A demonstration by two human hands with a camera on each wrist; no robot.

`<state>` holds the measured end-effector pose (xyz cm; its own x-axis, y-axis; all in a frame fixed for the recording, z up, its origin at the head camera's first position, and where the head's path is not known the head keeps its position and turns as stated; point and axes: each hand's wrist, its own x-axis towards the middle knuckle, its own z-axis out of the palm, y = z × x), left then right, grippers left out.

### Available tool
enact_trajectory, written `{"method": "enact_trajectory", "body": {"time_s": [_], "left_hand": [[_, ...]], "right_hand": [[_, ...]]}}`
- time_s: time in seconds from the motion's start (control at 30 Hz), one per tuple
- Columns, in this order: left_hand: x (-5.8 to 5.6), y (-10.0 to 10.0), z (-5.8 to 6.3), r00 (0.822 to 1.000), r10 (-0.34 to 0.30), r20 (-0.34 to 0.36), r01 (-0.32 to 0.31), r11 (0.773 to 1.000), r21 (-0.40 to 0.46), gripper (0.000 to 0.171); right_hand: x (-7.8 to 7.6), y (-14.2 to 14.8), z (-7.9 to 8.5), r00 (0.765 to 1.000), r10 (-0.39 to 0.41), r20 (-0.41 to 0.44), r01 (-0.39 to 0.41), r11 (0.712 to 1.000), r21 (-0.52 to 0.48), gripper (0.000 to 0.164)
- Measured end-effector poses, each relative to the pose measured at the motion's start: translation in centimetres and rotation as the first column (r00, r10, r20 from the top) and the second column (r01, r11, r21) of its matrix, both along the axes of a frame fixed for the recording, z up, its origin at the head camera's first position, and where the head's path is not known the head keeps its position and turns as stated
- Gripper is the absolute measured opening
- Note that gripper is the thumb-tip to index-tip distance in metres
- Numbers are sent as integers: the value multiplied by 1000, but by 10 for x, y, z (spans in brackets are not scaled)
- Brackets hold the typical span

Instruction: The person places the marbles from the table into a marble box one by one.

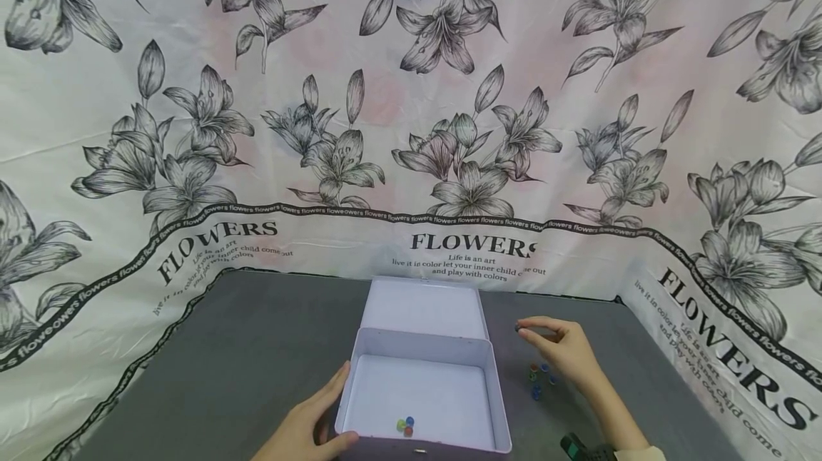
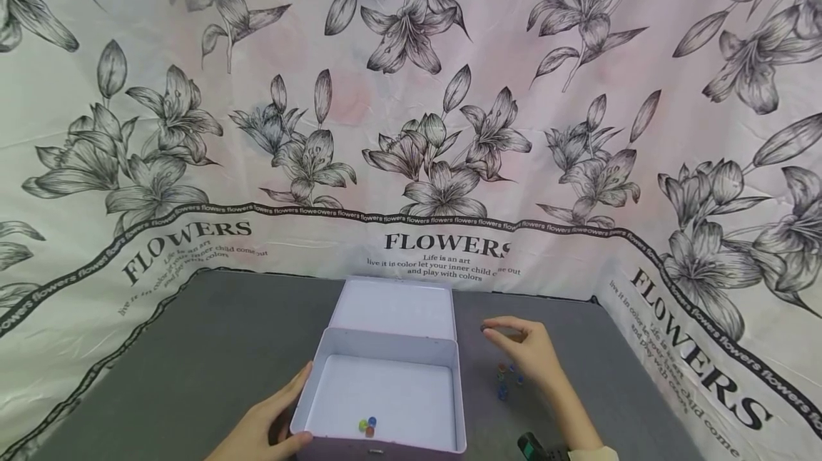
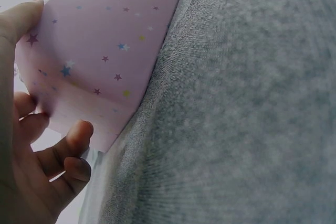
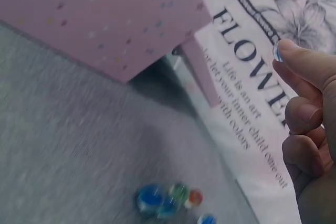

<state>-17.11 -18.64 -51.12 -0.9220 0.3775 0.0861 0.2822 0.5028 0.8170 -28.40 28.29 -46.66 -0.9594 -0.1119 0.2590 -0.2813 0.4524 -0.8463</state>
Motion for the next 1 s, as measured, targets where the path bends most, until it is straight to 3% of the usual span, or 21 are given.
{"method": "enact_trajectory", "body": {"time_s": [0.27,0.43,0.7,1.0], "left_hand": [[-1,-1,-1,1000,-3,18,2,1000,14,94],[-1,-1,-1,1000,-12,-14,12,1000,12,93],[3,-4,-6,1000,-3,-30,3,1000,20,91],[-1,-3,-6,999,-10,-44,10,1000,14,91]], "right_hand": [[-13,-20,20,998,46,-42,-46,999,0,26],[-21,-35,30,995,76,-70,-78,997,-21,27],[-31,-63,38,984,167,-68,-169,985,-29,27],[-39,-86,52,983,182,-33,-183,982,-39,28]]}}
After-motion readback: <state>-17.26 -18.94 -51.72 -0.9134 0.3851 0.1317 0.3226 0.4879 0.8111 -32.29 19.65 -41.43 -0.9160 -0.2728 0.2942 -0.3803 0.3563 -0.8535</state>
